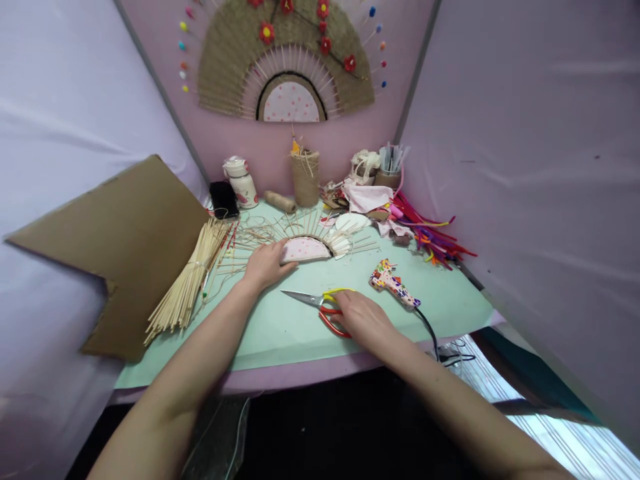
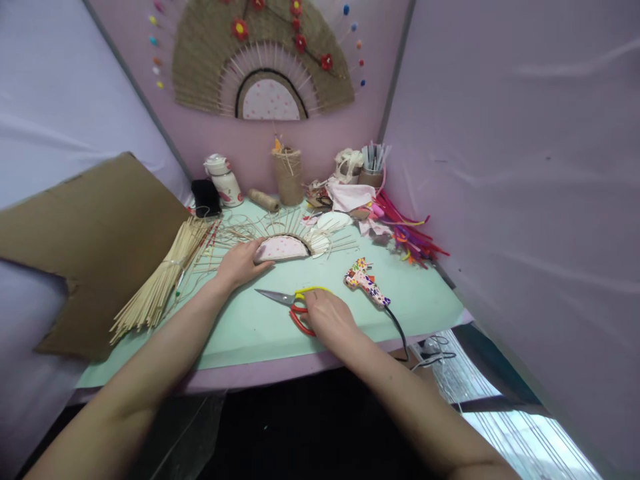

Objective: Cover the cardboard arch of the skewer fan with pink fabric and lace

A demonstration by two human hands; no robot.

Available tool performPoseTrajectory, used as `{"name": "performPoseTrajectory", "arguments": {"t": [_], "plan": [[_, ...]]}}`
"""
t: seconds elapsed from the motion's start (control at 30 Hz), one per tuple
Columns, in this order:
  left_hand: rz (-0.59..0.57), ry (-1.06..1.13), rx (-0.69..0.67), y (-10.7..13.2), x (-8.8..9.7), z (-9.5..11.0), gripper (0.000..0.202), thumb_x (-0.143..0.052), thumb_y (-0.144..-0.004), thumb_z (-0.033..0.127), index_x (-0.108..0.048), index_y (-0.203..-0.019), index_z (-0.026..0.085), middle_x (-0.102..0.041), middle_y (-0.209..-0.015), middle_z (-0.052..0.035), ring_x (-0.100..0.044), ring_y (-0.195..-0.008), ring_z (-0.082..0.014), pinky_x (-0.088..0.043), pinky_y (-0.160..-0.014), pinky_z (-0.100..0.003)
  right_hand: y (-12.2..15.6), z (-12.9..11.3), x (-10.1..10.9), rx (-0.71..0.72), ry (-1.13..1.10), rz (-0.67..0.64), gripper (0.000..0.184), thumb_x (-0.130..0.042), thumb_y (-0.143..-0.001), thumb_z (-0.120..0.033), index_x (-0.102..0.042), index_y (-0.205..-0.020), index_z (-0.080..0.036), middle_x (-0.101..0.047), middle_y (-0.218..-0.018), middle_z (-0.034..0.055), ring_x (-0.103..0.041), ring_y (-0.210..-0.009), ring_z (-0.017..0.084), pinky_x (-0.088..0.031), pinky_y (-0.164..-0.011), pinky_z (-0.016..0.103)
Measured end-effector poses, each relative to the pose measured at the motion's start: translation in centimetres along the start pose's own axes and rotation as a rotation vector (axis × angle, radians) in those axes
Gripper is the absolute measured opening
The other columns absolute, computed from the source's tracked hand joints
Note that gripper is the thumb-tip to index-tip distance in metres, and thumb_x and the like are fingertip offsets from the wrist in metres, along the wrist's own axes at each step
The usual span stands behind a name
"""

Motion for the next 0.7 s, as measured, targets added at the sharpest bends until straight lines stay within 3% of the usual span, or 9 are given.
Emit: {"name": "performPoseTrajectory", "arguments": {"t": [0.1, 0.2, 0.3, 0.4, 0.53, 0.7], "plan": [[0.043, 0.074, -0.053, -0.7, 0.6, 0.2, 0.058, -0.054, -0.087, 0.051, -0.053, -0.132, 0.014, -0.059, -0.13, -0.016, -0.056, -0.119, -0.0309, -0.043, -0.101, -0.043, -0.7, -0.9, -0.1, 0.12, 0.016, 0.06, 0.021, -0.056, -0.091, -0.019, -0.064, -0.11, -0.014, -0.064, -0.112, 0.0126, -0.06, -0.104, 0.025, -0.047, -0.089, 0.034], [0.045, 0.196, -0.18, -2.1, 0.6, 1.9, 0.038, -0.055, -0.088, 0.038, -0.064, -0.119, 0.018, -0.06, -0.129, -0.0118, -0.056, -0.118, -0.0262, -0.042, -0.103, -0.04, 0.0, 0.2, 0.8, 0.148, -0.031, 0.143, 0.024, -0.056, -0.091, -0.019, -0.062, -0.114, -0.013, -0.062, -0.117, 0.013, -0.059, -0.104, 0.025, -0.047, -0.092, 0.035], [-0.005, 0.313, -0.289, -3.9, 0.1, 4.6, 0.024, -0.057, -0.086, 0.027, -0.071, -0.104, 0.02, -0.065, -0.118, -0.009, -0.058, -0.112, -0.0231, -0.043, -0.101, -0.038, 1.2, 4.0, 2.7, 0.026, -0.041, 0.31, 0.026, -0.054, -0.093, -0.022, -0.061, -0.116, -0.012, -0.063, -0.116, 0.0147, -0.059, -0.106, 0.027, -0.046, -0.094, 0.038], [-0.034, 0.352, -0.28, -5.5, -0.6, 6.8, 0.019, -0.061, -0.081, 0.025, -0.073, -0.095, 0.021, -0.066, -0.109, -0.0074, -0.057, -0.11, -0.024, -0.043, -0.1, -0.04, 2.4, 8.7, 4.0, -0.122, 0.007, 0.434, 0.029, -0.053, -0.094, -0.028, -0.062, -0.114, -0.01, -0.064, -0.11, 0.0162, -0.059, -0.102, 0.03, -0.047, -0.091, 0.041], [-0.059, 0.38, -0.291, -6.5, -1.6, 8.1, 0.016, -0.059, -0.08, 0.024, -0.072, -0.089, 0.021, -0.066, -0.101, -0.006, -0.058, -0.101, -0.0218, -0.043, -0.095, -0.038, 2.9, 12.0, 3.6, -0.171, 0.055, 0.446, 0.032, -0.054, -0.093, -0.034, -0.062, -0.113, -0.009, -0.064, -0.106, 0.0162, -0.059, -0.097, 0.031, -0.047, -0.087, 0.042], [-0.093, 0.412, -0.304, -6.6, -2.6, 8.3, 0.014, -0.057, -0.079, 0.017, -0.07, -0.082, 0.019, -0.068, -0.095, -0.0052, -0.059, -0.095, -0.0201, -0.043, -0.091, -0.036, 2.8, 12.0, 2.1, -0.147, -0.003, 0.424, 0.033, -0.051, -0.094, -0.039, -0.061, -0.108, -0.011, -0.063, -0.099, 0.0151, -0.057, -0.09, 0.029, -0.047, -0.083, 0.042]]}}
Point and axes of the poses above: each hand's wrist, its own y-axis away from the middle knuckle, its own x-axis out of the back of the hand, z = x × y, the point moved 6 cm from there along -y, towards the middle knuckle
